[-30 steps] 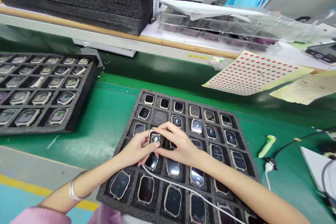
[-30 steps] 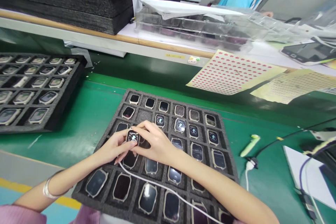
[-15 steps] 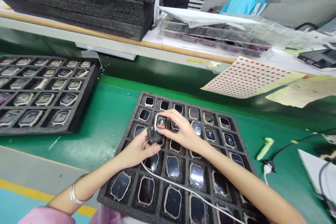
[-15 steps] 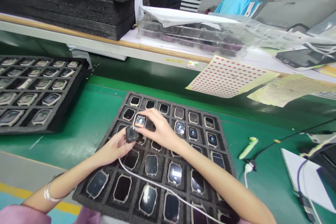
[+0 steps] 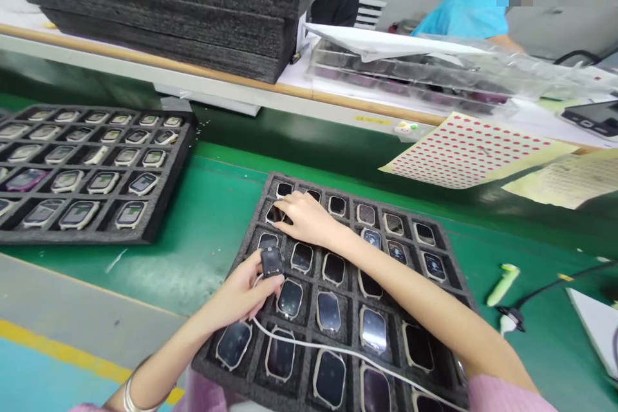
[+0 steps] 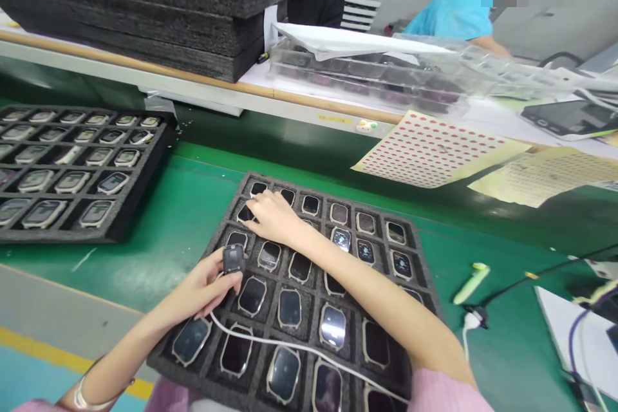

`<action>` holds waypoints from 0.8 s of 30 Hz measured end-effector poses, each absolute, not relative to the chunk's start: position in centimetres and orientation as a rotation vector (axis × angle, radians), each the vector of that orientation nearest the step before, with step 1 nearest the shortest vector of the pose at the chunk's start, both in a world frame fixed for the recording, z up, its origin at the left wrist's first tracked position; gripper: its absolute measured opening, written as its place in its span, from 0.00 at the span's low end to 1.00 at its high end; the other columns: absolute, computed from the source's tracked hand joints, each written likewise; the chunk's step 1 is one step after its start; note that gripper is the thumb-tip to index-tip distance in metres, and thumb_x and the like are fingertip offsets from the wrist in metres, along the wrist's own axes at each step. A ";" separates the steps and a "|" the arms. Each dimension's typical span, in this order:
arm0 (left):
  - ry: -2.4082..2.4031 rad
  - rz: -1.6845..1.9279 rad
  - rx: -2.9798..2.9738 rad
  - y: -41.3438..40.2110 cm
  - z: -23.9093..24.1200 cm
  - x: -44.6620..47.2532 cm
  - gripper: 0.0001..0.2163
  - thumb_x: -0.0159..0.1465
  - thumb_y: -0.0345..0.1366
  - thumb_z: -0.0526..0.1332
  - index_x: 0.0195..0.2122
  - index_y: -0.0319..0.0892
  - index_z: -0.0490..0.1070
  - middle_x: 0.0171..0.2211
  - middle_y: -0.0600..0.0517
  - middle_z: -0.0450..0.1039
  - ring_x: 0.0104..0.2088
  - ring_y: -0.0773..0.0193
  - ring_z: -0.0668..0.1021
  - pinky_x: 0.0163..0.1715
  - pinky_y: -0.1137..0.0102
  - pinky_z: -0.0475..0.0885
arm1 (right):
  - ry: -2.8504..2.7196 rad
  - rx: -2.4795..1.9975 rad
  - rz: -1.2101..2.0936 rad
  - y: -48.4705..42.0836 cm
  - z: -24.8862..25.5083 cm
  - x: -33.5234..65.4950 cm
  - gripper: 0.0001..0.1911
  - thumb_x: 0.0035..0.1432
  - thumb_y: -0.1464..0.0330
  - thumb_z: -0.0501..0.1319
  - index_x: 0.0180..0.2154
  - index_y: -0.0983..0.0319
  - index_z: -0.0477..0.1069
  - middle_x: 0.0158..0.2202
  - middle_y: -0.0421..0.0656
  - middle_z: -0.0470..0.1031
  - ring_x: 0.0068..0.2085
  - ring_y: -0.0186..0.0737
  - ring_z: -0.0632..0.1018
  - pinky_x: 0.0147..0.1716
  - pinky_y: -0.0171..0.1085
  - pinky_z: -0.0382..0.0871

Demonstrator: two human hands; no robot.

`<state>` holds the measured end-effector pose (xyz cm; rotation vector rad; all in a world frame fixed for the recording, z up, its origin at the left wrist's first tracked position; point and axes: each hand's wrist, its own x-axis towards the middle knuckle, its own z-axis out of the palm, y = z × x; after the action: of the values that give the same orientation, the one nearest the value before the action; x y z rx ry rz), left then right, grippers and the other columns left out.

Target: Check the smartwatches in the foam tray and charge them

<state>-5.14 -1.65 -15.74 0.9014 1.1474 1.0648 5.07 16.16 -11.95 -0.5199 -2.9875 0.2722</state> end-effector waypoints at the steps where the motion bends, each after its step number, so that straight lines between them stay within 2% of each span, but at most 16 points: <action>1: 1.150 1.075 0.895 -1.5 -15.7 -5.2 0.10 0.64 0.42 0.57 0.39 0.42 0.59 0.31 0.55 0.70 0.09 0.82 0.60 0.07 0.82 0.47 | -2.978 -0.543 0.264 16.2 -12.4 4.4 0.12 0.57 0.66 0.64 0.39 0.69 0.74 0.38 0.54 0.74 0.43 0.54 0.73 0.43 0.47 0.65; 5: 1.153 1.126 0.856 -1.3 -15.9 -5.5 0.12 0.63 0.44 0.59 0.39 0.42 0.60 0.31 0.55 0.71 0.09 0.82 0.61 0.06 0.82 0.48 | -2.909 -0.604 0.293 16.2 -13.2 3.9 0.15 0.54 0.67 0.66 0.40 0.72 0.73 0.37 0.55 0.73 0.42 0.54 0.73 0.42 0.47 0.67; 7: 1.144 1.148 0.832 -1.3 -16.1 -5.6 0.13 0.61 0.44 0.61 0.40 0.41 0.61 0.33 0.54 0.71 0.09 0.82 0.62 0.06 0.82 0.49 | -2.872 -0.586 0.353 16.0 -12.6 4.8 0.18 0.54 0.65 0.67 0.44 0.70 0.71 0.38 0.52 0.73 0.42 0.49 0.73 0.42 0.44 0.68; 10: 1.140 1.159 0.804 -1.3 -16.2 -5.7 0.16 0.60 0.43 0.63 0.43 0.41 0.63 0.33 0.53 0.71 0.09 0.82 0.61 0.06 0.82 0.50 | -2.785 -0.345 0.630 14.9 -11.0 6.8 0.20 0.55 0.65 0.66 0.48 0.65 0.69 0.41 0.47 0.72 0.43 0.44 0.73 0.44 0.41 0.69; 13: 1.135 1.133 0.822 -1.2 -16.0 -5.7 0.18 0.58 0.39 0.65 0.46 0.39 0.63 0.29 0.55 0.70 0.10 0.82 0.60 0.07 0.82 0.50 | -2.781 -0.077 0.833 13.3 -9.9 8.2 0.20 0.55 0.68 0.66 0.49 0.63 0.68 0.45 0.49 0.70 0.47 0.46 0.71 0.47 0.44 0.68; 18: 1.139 1.255 0.852 -1.1 -15.9 -5.3 0.18 0.58 0.38 0.65 0.48 0.39 0.66 0.30 0.54 0.71 0.15 0.79 0.62 0.12 0.81 0.55 | -2.887 -0.008 0.759 11.9 -10.5 8.4 0.20 0.59 0.68 0.62 0.53 0.63 0.65 0.50 0.52 0.68 0.51 0.49 0.69 0.50 0.49 0.67; 20: 1.182 1.300 0.842 -1.2 -15.9 -5.2 0.15 0.61 0.40 0.62 0.45 0.38 0.67 0.24 0.57 0.68 0.13 0.78 0.61 0.11 0.80 0.53 | -2.872 -0.030 0.747 11.7 -11.1 8.2 0.20 0.60 0.68 0.62 0.53 0.64 0.65 0.48 0.52 0.69 0.50 0.49 0.69 0.49 0.49 0.67; 22: 1.224 1.287 0.822 -1.3 -15.7 -5.2 0.12 0.62 0.41 0.61 0.40 0.38 0.67 0.16 0.61 0.62 0.10 0.78 0.56 0.09 0.78 0.47 | -2.836 -0.061 0.744 11.4 -11.7 8.0 0.19 0.60 0.68 0.62 0.52 0.64 0.65 0.47 0.51 0.70 0.48 0.49 0.71 0.48 0.49 0.68; 24: 1.233 1.284 0.801 -1.5 -15.4 -5.2 0.11 0.61 0.42 0.61 0.35 0.38 0.67 0.12 0.63 0.57 0.08 0.78 0.54 0.09 0.78 0.44 | -2.790 -0.082 0.762 11.1 -12.1 7.9 0.19 0.60 0.68 0.62 0.52 0.65 0.65 0.47 0.52 0.71 0.48 0.49 0.71 0.47 0.49 0.68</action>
<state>-5.21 -1.45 -15.42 0.8014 1.2334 1.2835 7.89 11.11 -12.07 -0.0822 -2.7896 0.7618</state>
